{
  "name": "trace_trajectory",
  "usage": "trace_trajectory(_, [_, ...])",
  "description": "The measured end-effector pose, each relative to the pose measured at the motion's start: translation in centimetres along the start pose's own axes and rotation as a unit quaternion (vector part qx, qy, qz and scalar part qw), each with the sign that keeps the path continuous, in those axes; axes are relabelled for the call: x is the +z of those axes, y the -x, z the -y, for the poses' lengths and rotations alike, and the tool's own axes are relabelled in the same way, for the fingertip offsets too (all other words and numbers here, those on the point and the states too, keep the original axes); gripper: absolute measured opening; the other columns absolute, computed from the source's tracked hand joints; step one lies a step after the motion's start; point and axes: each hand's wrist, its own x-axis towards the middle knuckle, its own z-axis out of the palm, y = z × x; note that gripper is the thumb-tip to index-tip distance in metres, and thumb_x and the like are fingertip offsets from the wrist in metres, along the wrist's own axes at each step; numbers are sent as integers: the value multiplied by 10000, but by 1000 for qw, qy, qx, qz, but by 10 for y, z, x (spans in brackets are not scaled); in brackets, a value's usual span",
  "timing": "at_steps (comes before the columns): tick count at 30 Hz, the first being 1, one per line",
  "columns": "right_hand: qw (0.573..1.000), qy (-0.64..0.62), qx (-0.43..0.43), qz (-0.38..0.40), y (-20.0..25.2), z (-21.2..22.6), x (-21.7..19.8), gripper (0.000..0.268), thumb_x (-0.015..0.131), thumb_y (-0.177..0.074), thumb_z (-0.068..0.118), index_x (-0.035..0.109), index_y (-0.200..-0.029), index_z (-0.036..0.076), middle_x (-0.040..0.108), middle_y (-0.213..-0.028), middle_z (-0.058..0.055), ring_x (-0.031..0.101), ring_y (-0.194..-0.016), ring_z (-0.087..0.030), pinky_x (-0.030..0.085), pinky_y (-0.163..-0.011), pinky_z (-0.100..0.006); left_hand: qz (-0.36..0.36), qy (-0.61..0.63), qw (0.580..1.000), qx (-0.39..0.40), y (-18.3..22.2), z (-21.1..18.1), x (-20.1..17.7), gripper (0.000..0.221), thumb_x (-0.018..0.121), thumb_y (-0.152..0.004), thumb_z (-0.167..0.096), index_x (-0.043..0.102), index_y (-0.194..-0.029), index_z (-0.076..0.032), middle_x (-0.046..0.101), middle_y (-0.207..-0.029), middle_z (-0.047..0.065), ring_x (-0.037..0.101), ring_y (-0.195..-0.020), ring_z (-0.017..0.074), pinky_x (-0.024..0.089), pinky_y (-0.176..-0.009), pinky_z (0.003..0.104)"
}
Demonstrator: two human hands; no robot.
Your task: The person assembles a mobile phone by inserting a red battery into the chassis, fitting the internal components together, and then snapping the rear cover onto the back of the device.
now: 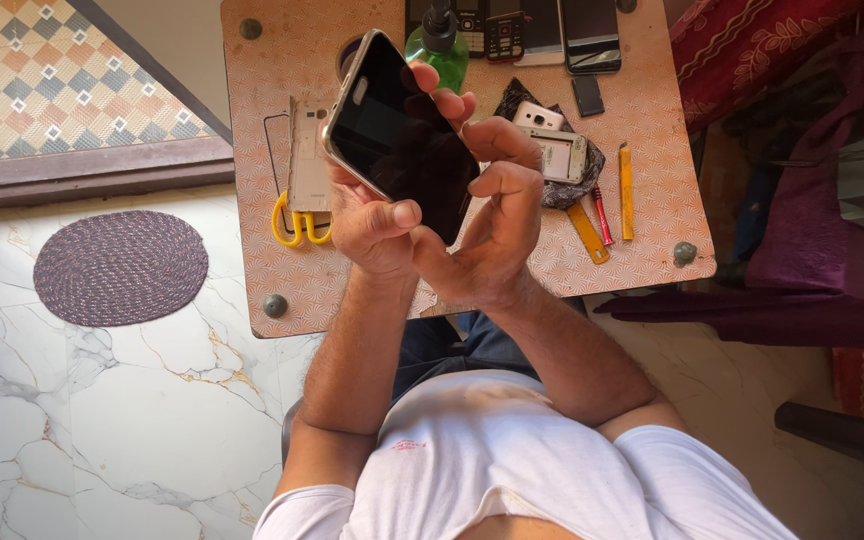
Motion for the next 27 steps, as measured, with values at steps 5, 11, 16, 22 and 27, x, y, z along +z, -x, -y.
trace_trajectory(5, [1000,-17,-7,0,-1,-2,1,466,751,-888,205,397,-1163,75,450,-1394,-163,506,-1310,-232,474,-1173,-398,-5,1,1000,-2,1,0,1,741,815,-719,-49,570,-1405,91,640,-1352,230,683,-1217,342,507,-1194,504])
trace_trajectory(11, [1000,6,-9,2,-1,1,0,466,753,-879,212,403,-1154,74,460,-1386,-169,511,-1284,-236,478,-1140,-387,-12,-10,1000,-10,0,-4,5,754,821,-705,-60,566,-1397,99,638,-1346,229,680,-1214,360,531,-1149,503])
trace_trajectory(16, [1000,8,-16,2,-3,0,-1,460,751,-881,217,409,-1151,72,467,-1387,-171,519,-1284,-240,485,-1137,-389,-8,-6,1000,-13,0,-4,4,757,821,-708,-63,564,-1402,94,643,-1334,234,678,-1219,361,534,-1146,496])
trace_trajectory(22, [1000,14,-13,8,-2,0,-1,456,747,-888,220,408,-1154,73,468,-1391,-174,521,-1287,-244,483,-1134,-391,-7,7,1000,-15,2,-1,-1,738,815,-727,-44,564,-1410,79,648,-1344,233,676,-1228,354,525,-1159,505])
trace_trajectory(27, [999,29,-13,22,-2,-1,-2,452,736,-874,183,397,-1151,69,456,-1386,-182,510,-1291,-251,482,-1128,-399,-11,17,1000,-14,3,2,-4,727,818,-731,-45,568,-1405,68,649,-1343,227,683,-1214,343,520,-1165,509])
